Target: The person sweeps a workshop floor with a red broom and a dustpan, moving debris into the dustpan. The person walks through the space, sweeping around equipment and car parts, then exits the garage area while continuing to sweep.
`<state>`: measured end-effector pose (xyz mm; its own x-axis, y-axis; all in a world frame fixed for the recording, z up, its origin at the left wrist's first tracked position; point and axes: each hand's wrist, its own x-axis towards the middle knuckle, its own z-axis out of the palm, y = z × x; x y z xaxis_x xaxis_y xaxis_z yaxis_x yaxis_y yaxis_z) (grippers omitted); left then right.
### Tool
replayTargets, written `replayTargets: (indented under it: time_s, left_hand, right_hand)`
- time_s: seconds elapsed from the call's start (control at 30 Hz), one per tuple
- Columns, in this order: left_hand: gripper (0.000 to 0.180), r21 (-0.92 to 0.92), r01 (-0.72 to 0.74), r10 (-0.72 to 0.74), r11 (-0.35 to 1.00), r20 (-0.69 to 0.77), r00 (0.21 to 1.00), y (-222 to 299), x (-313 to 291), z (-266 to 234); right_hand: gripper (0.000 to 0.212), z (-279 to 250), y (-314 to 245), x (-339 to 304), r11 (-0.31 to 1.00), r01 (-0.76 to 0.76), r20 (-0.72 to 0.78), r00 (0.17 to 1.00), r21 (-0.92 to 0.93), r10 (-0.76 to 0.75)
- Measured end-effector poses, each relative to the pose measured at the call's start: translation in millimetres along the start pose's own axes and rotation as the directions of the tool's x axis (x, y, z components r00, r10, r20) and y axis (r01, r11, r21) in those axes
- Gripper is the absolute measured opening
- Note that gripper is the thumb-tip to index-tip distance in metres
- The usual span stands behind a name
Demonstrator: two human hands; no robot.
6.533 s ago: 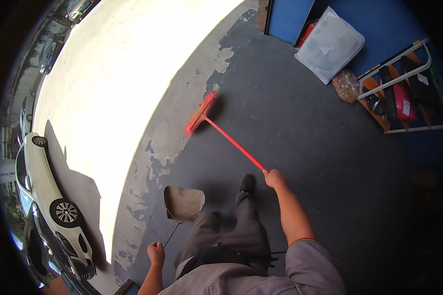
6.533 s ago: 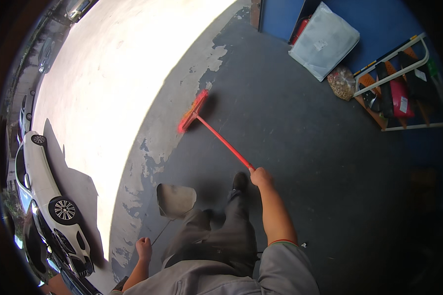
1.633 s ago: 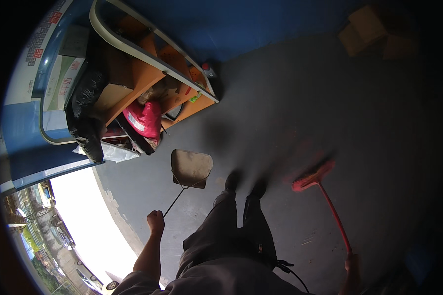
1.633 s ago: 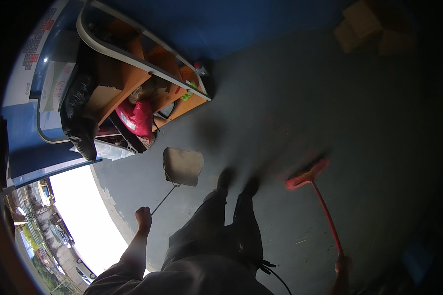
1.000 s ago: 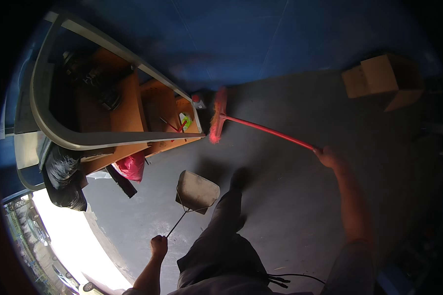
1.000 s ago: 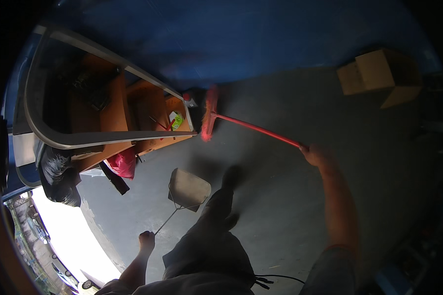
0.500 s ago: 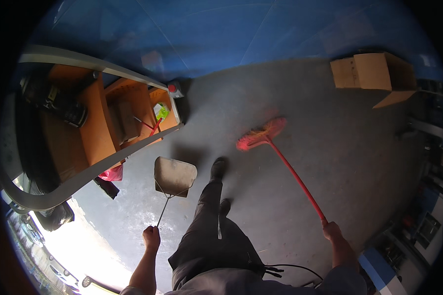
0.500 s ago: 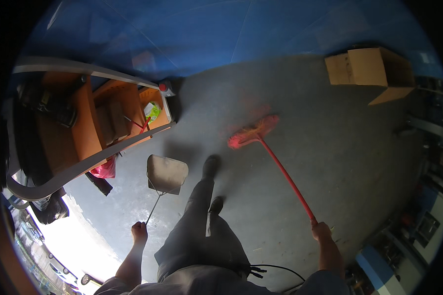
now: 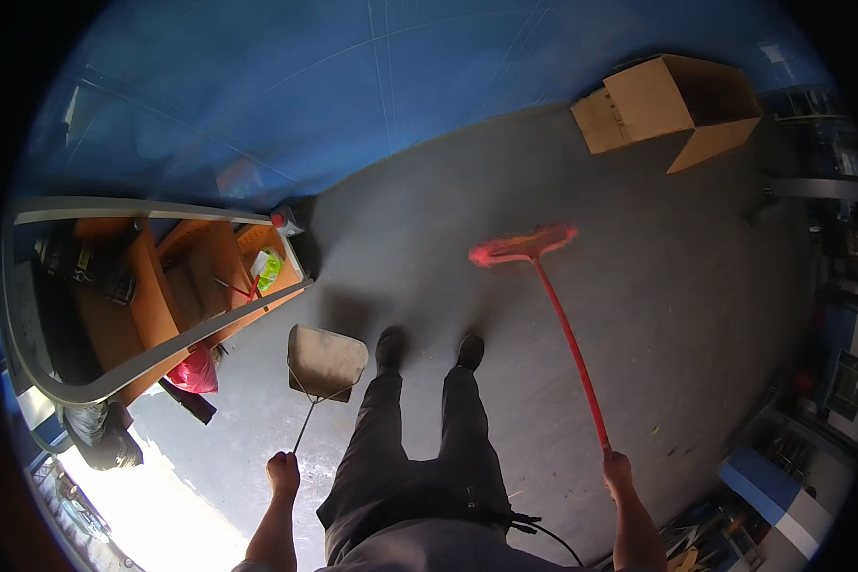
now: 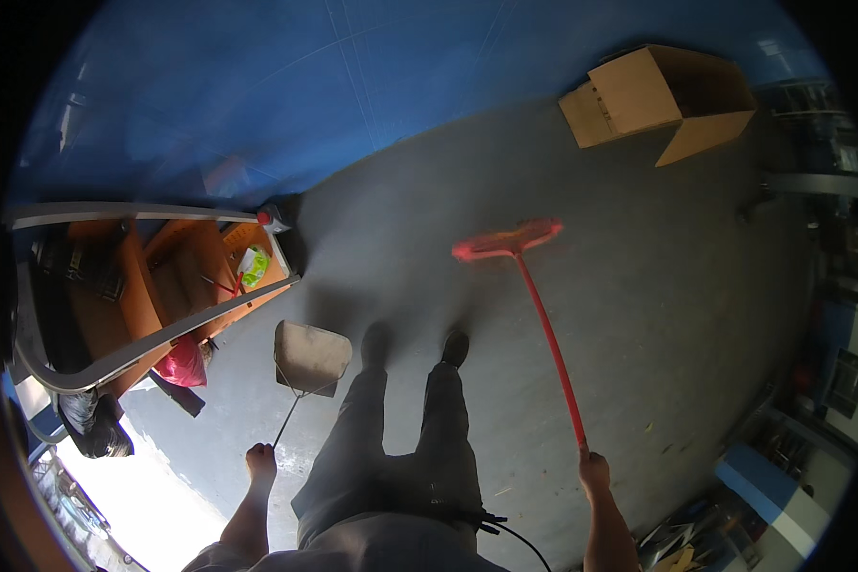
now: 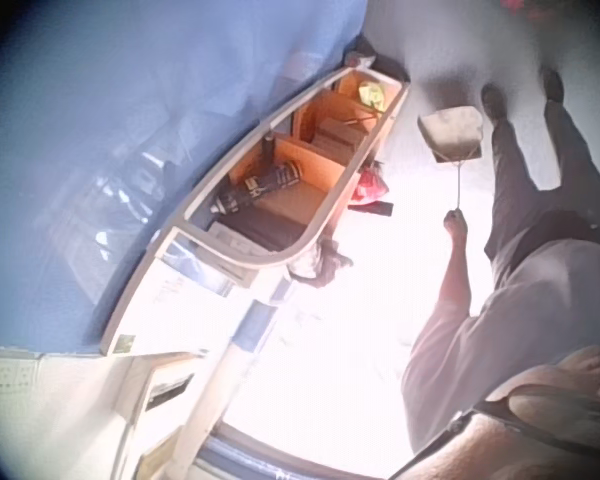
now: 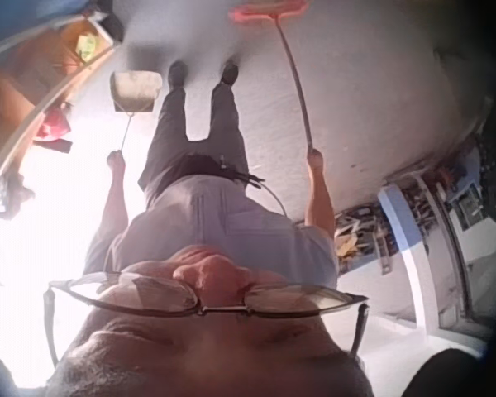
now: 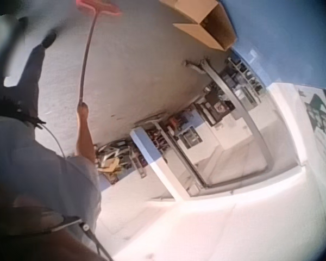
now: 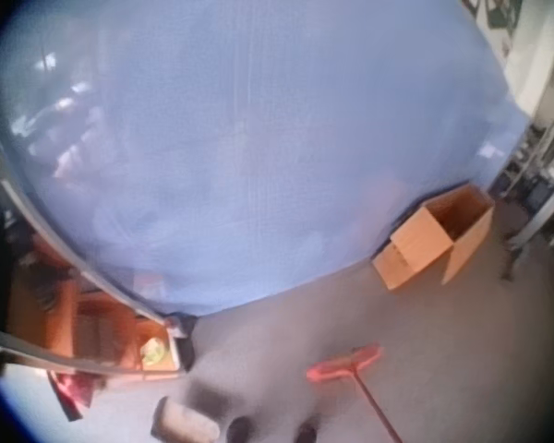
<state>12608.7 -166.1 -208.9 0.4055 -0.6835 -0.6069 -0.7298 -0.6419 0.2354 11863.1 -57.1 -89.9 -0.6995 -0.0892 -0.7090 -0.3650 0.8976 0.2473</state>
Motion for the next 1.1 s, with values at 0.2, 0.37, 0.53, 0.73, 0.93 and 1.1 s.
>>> replayTargets:
  time_s: [0.2, 0.37, 0.53, 0.73, 0.93, 1.1]
  left_hand:
    - [0.033, 0.117, -0.294, 0.305, 0.949, -0.093, 0.948, 77.5, -36.4, 15.1]
    - [0.035, 0.020, -0.084, 0.086, 0.996, -0.139, 0.987, 161.6, -67.2, 45.7]
    - [0.036, -0.075, -0.063, 0.054, 0.995, -0.122, 0.991, 225.3, -61.1, 99.5]
    - [0.034, -0.189, -0.074, 0.060, 0.979, -0.082, 0.995, 281.9, -59.2, 150.5]
    - [0.033, -0.178, -0.101, 0.098, 0.979, -0.025, 0.995, 339.8, -86.8, 169.7]
    - [0.036, -0.146, -0.246, 0.244, 0.958, -0.033, 0.969, 378.6, -125.7, 184.2]
  right_hand:
    - [0.060, -18.3, -303.7, 178.6, 0.913, 0.381, 0.110, 0.911, 0.144, -0.397]
    - [0.069, -56.9, -301.3, 257.6, 0.916, 0.373, 0.135, 0.925, -0.149, -0.355]
    - [0.073, -127.8, -1.2, 238.2, 0.915, 0.073, 0.124, 0.992, -0.398, -0.025]
    - [0.067, -229.1, 227.8, 150.4, 0.813, -0.287, -0.077, 0.954, -0.506, 0.289]
    - [0.060, -264.7, 193.9, 182.2, 0.933, -0.109, -0.098, 0.992, -0.344, 0.079]
    - [0.051, -229.8, -49.3, 353.8, 0.933, 0.357, -0.209, 0.909, -0.050, -0.359]
